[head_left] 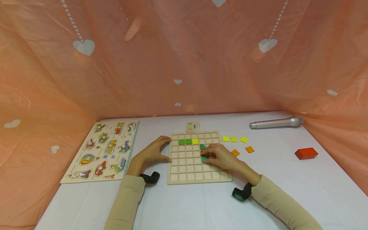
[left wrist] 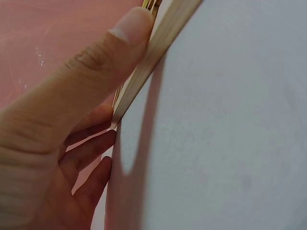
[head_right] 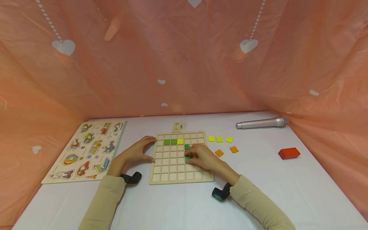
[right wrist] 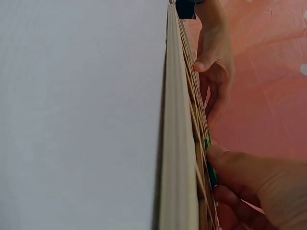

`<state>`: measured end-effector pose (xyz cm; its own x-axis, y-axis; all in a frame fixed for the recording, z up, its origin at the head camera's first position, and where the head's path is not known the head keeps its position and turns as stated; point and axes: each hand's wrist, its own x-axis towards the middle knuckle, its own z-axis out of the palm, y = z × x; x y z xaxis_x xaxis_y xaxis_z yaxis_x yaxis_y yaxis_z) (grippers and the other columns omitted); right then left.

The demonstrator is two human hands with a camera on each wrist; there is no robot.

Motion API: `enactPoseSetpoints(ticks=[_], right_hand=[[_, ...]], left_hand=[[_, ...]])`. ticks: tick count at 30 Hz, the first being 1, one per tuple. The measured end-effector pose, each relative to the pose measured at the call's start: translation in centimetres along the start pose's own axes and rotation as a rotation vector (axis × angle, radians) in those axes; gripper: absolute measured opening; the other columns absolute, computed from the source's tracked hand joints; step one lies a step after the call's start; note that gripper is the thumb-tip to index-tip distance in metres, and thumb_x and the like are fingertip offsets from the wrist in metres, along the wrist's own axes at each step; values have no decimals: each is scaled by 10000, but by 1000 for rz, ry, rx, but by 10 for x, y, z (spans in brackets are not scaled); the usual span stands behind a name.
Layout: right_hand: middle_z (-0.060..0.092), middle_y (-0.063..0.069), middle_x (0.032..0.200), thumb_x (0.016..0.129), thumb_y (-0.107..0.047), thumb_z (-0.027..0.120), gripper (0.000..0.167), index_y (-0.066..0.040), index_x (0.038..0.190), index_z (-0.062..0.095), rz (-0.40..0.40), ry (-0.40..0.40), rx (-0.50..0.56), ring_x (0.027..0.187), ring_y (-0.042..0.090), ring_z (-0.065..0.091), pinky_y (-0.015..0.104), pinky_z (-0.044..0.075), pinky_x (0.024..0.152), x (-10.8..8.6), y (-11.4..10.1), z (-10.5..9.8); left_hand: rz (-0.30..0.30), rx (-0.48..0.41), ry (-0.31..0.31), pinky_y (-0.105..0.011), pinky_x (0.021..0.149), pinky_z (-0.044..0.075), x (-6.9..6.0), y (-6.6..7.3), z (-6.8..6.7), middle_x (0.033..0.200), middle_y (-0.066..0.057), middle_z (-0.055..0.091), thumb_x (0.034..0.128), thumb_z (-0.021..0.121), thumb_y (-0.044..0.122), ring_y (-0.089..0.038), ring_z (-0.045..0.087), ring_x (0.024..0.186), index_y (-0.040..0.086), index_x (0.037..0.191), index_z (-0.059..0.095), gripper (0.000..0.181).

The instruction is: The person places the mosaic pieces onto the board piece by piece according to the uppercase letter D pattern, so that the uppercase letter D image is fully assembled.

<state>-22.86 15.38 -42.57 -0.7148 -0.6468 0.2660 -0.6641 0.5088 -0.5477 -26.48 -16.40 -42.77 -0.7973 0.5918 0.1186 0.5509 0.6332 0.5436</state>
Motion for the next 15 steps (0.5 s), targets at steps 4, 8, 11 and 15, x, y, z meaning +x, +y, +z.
enactPoseSetpoints(ticks=[4, 8, 11, 15], right_hand=[[658, -4, 917, 773, -127, 758, 197, -69, 958, 717, 9, 9, 18, 849, 125, 584, 244, 506, 725, 0, 0, 0], [645, -7, 883, 765, -127, 763, 155, -79, 908, 728, -14, 27, 18, 843, 117, 577, 246, 498, 721, -1, 0, 1], [645, -2, 851, 742, -106, 777, 170, -61, 898, 726, -66, 69, 6, 791, 104, 568, 224, 483, 663, -2, 3, 3], [651, 9, 853, 738, -93, 776, 197, -44, 920, 718, -91, 78, 4, 770, 97, 561, 212, 474, 635, -2, 3, 3]], left_hand=[[0, -3, -1, -455, 1104, 291, 0, 0, 0, 1355, -203, 416, 634, 855, 307, -350, 371, 1289, -59, 1322, 449, 878], [-4, -6, -4, -452, 1105, 290, 0, 0, 0, 1358, -202, 414, 634, 856, 307, -348, 368, 1292, -58, 1323, 448, 880], [-7, -6, -5, -452, 1105, 291, 0, -1, 1, 1363, -197, 413, 637, 854, 316, -345, 366, 1295, -52, 1327, 447, 882], [-11, -9, -7, -450, 1106, 289, 0, -2, 1, 1368, -193, 410, 638, 854, 320, -343, 362, 1299, -48, 1331, 445, 885]])
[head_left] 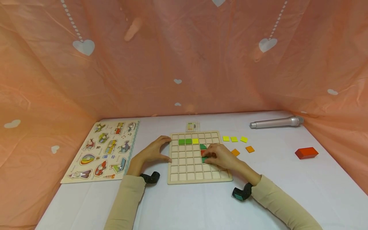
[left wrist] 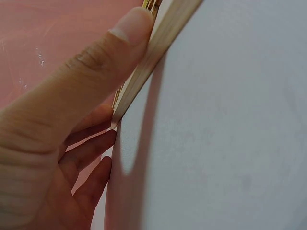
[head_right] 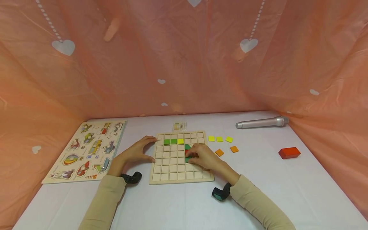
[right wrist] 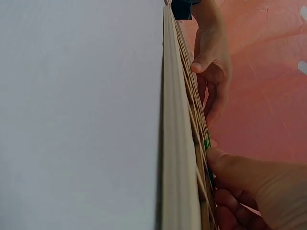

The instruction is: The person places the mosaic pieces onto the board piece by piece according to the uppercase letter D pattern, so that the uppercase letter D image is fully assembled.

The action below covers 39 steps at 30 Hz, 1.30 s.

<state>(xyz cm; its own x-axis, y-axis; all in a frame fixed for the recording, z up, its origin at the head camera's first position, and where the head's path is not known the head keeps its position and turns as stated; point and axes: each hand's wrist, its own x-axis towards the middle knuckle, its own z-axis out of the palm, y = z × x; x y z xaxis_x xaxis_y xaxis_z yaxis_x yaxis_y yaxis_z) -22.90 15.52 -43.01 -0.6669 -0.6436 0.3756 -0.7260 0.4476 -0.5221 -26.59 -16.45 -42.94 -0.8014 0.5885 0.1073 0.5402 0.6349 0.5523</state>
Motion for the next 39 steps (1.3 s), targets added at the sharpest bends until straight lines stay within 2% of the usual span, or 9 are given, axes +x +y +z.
enactPoseSetpoints(ticks=[5, 9, 15, 21, 26, 31, 36, 39], right_hand=[[641, 23, 923, 794, -103, 738, 220, -59, 1006, 701, 112, -26, 55, 789, 125, 560, 235, 502, 650, -2, -1, -13], [644, 61, 925, 801, -63, 723, 219, -38, 1016, 687, 148, 52, 45, 801, 168, 576, 267, 526, 687, -11, 9, -33], [654, 88, 956, 785, -26, 726, 222, -15, 1003, 682, 177, 161, -23, 831, 231, 607, 312, 560, 721, -41, 31, -67], [652, 97, 952, 768, -9, 736, 223, -7, 985, 683, 242, 189, -62, 824, 246, 606, 297, 562, 713, -69, 47, -88], [652, 41, 943, 766, -38, 747, 226, -47, 986, 694, 271, 134, -44, 820, 155, 596, 249, 547, 733, -75, 49, -85], [657, -15, 986, 750, -73, 769, 275, -87, 1015, 697, 237, 33, 21, 875, 98, 567, 173, 501, 761, -66, 44, -73], [660, -13, 1027, 762, -102, 765, 294, -93, 1046, 691, 202, -67, 39, 950, 116, 565, 189, 492, 801, -58, 43, -62], [652, -14, 1022, 778, -137, 756, 278, -94, 1045, 692, 210, -99, 13, 910, 119, 540, 214, 484, 764, -56, 41, -60]], left_hand=[[0, 11, -3, -449, 1109, 285, 1, -2, 1, 1369, -195, 410, 640, 853, 321, -345, 359, 1301, -50, 1332, 444, 885], [-5, 11, -6, -451, 1109, 285, 1, -1, 1, 1370, -193, 410, 641, 853, 325, -345, 358, 1303, -46, 1336, 442, 888], [-5, 9, -11, -452, 1109, 284, 1, 0, 0, 1369, -198, 409, 643, 851, 331, -348, 357, 1302, -50, 1336, 439, 892], [9, 25, -8, -461, 1100, 296, 1, -2, 0, 1367, -201, 409, 642, 851, 333, -353, 363, 1295, -53, 1338, 436, 898], [3, 15, -11, -448, 1104, 296, 1, -2, 0, 1361, -188, 417, 639, 853, 332, -341, 367, 1296, -45, 1339, 440, 896], [-8, 5, -11, -442, 1111, 286, 0, 0, 0, 1372, -184, 410, 638, 852, 329, -334, 355, 1306, -40, 1339, 443, 891], [-10, 9, -12, -435, 1115, 279, 1, -1, 1, 1378, -181, 407, 642, 850, 325, -327, 351, 1312, -38, 1341, 442, 886], [-12, 13, -14, -430, 1117, 276, 1, -1, 1, 1380, -179, 405, 644, 849, 326, -324, 348, 1314, -36, 1342, 441, 886]])
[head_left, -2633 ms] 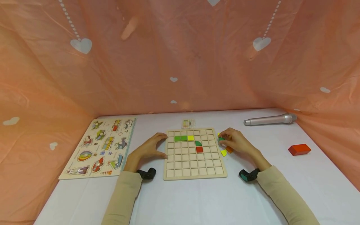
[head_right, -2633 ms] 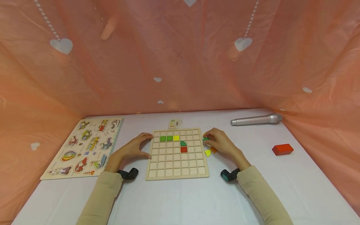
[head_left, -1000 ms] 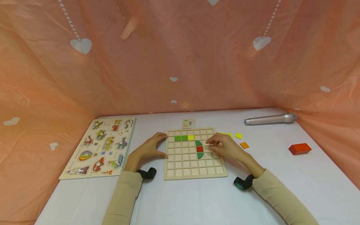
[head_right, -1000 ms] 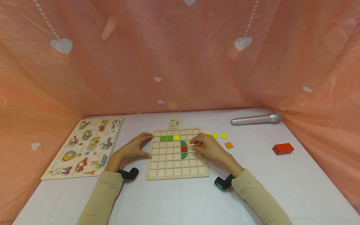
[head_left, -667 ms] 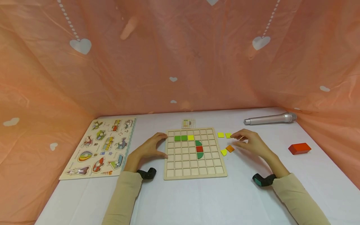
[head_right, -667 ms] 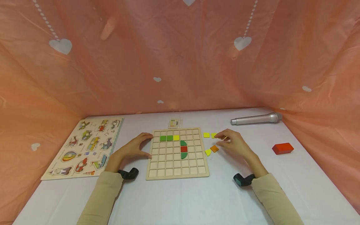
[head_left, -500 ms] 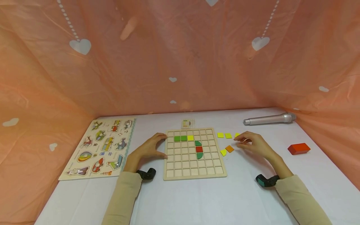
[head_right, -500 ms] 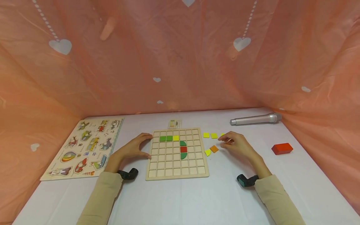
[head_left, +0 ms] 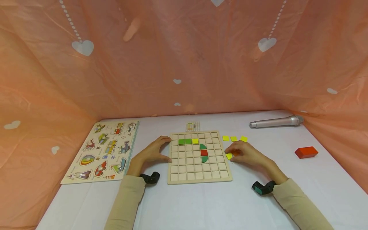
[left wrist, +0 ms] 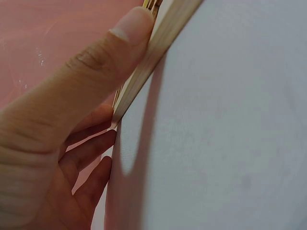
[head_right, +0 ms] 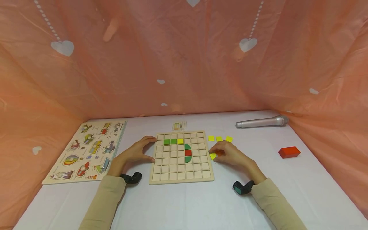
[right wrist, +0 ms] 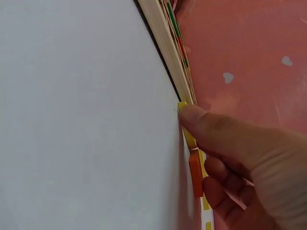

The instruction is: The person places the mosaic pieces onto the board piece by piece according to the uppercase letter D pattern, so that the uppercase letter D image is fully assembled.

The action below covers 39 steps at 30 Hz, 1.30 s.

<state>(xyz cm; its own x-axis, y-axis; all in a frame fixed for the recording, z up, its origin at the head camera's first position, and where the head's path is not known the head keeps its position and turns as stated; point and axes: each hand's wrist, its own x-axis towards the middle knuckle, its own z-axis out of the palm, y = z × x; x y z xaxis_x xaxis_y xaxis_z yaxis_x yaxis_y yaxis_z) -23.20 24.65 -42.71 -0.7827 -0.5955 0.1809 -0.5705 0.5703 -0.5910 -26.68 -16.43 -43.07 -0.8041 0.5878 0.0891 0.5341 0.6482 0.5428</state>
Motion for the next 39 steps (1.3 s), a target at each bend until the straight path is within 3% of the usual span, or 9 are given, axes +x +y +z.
enactPoseSetpoints(ticks=[8, 17, 21, 27, 32, 35, 39], right_hand=[[641, -21, 933, 770, -138, 762, 208, -85, 961, 699, -5, 29, -66, 816, 102, 514, 218, 492, 701, 1, -3, 1], [613, -37, 866, 751, -114, 776, 240, -91, 970, 682, 15, 125, -3, 770, 147, 535, 227, 479, 648, 19, -25, 8], [608, -45, 876, 764, -146, 768, 244, -91, 986, 682, 16, 91, 19, 769, 138, 535, 233, 483, 650, 34, -45, 21], [626, -19, 893, 787, -144, 748, 244, -67, 1009, 680, -101, 24, 31, 764, 108, 549, 211, 501, 649, 49, -68, 46], [628, -24, 905, 788, -160, 751, 216, -81, 981, 697, -159, -30, 6, 796, 116, 560, 213, 501, 682, 55, -78, 61], [629, -25, 914, 791, -158, 749, 192, -86, 964, 707, -165, -59, 7, 813, 110, 565, 215, 507, 700, 56, -79, 66], [623, -38, 910, 794, -143, 745, 161, -97, 945, 714, -153, -74, 11, 819, 87, 568, 204, 510, 710, 56, -79, 69]], left_hand=[[16, 7, 13, -447, 1105, 293, -1, 0, -1, 1365, -192, 415, 640, 852, 328, -342, 363, 1298, -48, 1330, 447, 884], [27, 6, 16, -453, 1100, 299, -1, 1, -1, 1357, -202, 419, 639, 853, 326, -348, 371, 1291, -60, 1323, 448, 884], [21, 9, 16, -449, 1105, 292, -1, 2, -1, 1364, -200, 414, 639, 853, 321, -346, 363, 1298, -55, 1327, 446, 883], [6, 12, 11, -437, 1111, 285, 0, 0, 1, 1376, -189, 409, 643, 850, 333, -335, 353, 1308, -44, 1335, 445, 886], [69, -34, 45, -475, 1093, 300, 0, -5, 2, 1349, -206, 425, 643, 833, 416, -363, 372, 1282, -57, 1314, 461, 902], [127, -27, 73, -410, 1095, 315, 0, -12, 5, 1330, -181, 437, 655, 797, 507, -320, 391, 1270, -36, 1311, 468, 913], [116, -26, 69, -416, 1094, 316, 0, -12, 5, 1330, -184, 435, 649, 798, 515, -324, 389, 1271, -37, 1311, 466, 924]])
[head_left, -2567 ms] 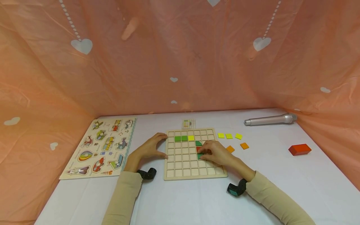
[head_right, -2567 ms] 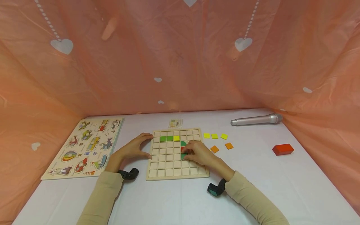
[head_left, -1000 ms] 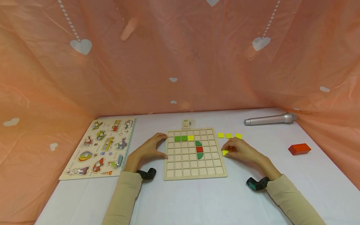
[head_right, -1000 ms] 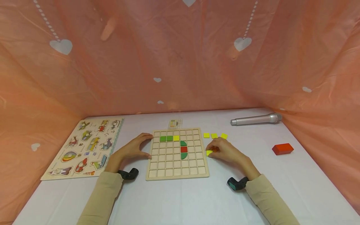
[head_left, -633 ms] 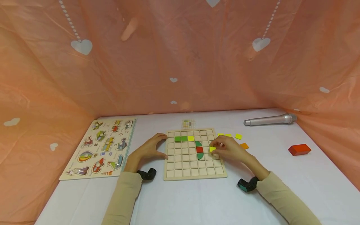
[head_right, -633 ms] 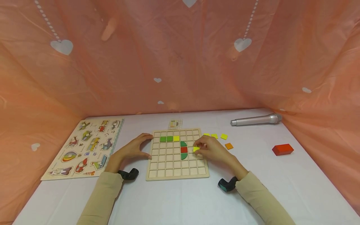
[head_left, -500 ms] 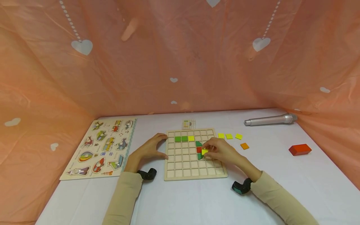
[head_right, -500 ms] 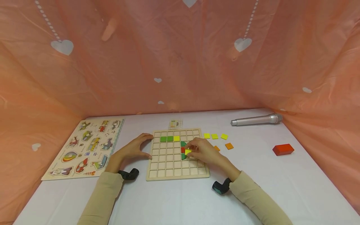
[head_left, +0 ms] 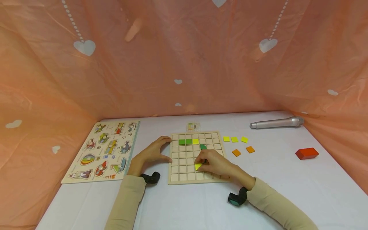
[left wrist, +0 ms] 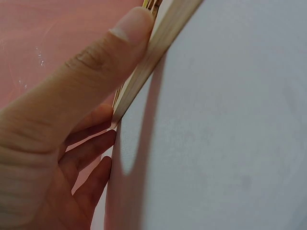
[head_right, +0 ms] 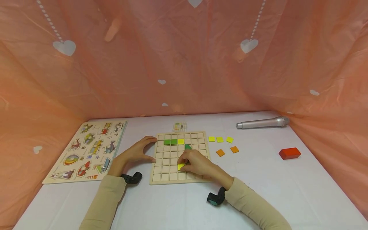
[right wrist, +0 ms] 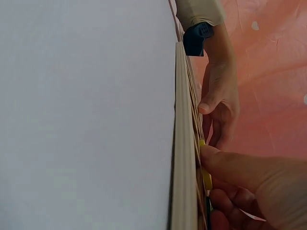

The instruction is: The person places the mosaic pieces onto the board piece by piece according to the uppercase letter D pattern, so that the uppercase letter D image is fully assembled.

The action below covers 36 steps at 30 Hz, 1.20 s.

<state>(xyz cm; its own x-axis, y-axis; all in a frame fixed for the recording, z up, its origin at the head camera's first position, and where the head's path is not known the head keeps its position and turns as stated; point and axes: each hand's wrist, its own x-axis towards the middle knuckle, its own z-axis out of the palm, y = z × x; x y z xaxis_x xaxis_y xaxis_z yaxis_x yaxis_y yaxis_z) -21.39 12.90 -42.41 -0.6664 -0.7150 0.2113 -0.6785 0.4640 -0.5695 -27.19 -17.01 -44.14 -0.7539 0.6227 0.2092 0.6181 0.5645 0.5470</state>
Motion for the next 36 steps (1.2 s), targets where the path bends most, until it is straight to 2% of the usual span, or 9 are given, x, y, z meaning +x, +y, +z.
enactPoseSetpoints(ticks=[3, 7, 10, 21, 27, 32, 36], right_hand=[[617, -44, 896, 789, -135, 748, 151, -103, 933, 717, 9, 0, 9, 803, 80, 566, 200, 512, 696, 0, 0, 0], [615, -40, 865, 776, -127, 757, 162, -91, 931, 726, 12, -2, 33, 773, 68, 563, 191, 513, 670, -1, -1, -1], [614, -37, 838, 766, -119, 762, 183, -76, 942, 737, 8, -7, 45, 751, 51, 557, 183, 511, 650, -1, -2, -2], [641, -45, 833, 781, -102, 746, 153, -81, 932, 749, -49, -13, 0, 744, 26, 549, 173, 501, 637, -1, -2, -5], [627, -56, 863, 795, -130, 737, 155, -95, 946, 746, -35, -22, -10, 761, 18, 546, 169, 498, 659, -1, -1, -3], [640, 12, 910, 792, -112, 741, 246, -49, 1027, 707, -19, 10, 37, 788, 113, 572, 217, 521, 670, -3, 2, -13], [639, 97, 1004, 783, -95, 748, 338, -6, 1095, 655, -8, 91, 99, 845, 223, 588, 312, 541, 731, -11, 15, -30]], left_hand=[[-60, -14, -28, -486, 1091, 298, 1, 7, -2, 1349, -212, 421, 634, 837, 422, -372, 367, 1285, -62, 1314, 457, 917], [-101, 33, -58, -458, 1102, 293, 1, 10, -4, 1368, -199, 409, 646, 847, 343, -350, 357, 1300, -52, 1332, 441, 890], [-104, 50, -65, -450, 1100, 300, 1, 12, -4, 1367, -198, 409, 649, 849, 324, -346, 362, 1298, -51, 1335, 438, 884], [-129, 4, -75, -449, 1116, 272, 2, 12, -5, 1394, -191, 388, 644, 851, 324, -340, 333, 1321, -39, 1351, 428, 901], [-117, 15, -72, -462, 1108, 283, 2, 12, -5, 1387, -201, 390, 646, 849, 324, -356, 339, 1312, -45, 1347, 429, 896], [-110, 17, -67, -464, 1104, 289, 1, 12, -5, 1378, -206, 398, 647, 849, 318, -358, 347, 1307, -48, 1342, 433, 889], [-107, 19, -65, -465, 1103, 290, 1, 12, -5, 1376, -205, 399, 647, 848, 327, -358, 349, 1305, -48, 1342, 431, 893]])
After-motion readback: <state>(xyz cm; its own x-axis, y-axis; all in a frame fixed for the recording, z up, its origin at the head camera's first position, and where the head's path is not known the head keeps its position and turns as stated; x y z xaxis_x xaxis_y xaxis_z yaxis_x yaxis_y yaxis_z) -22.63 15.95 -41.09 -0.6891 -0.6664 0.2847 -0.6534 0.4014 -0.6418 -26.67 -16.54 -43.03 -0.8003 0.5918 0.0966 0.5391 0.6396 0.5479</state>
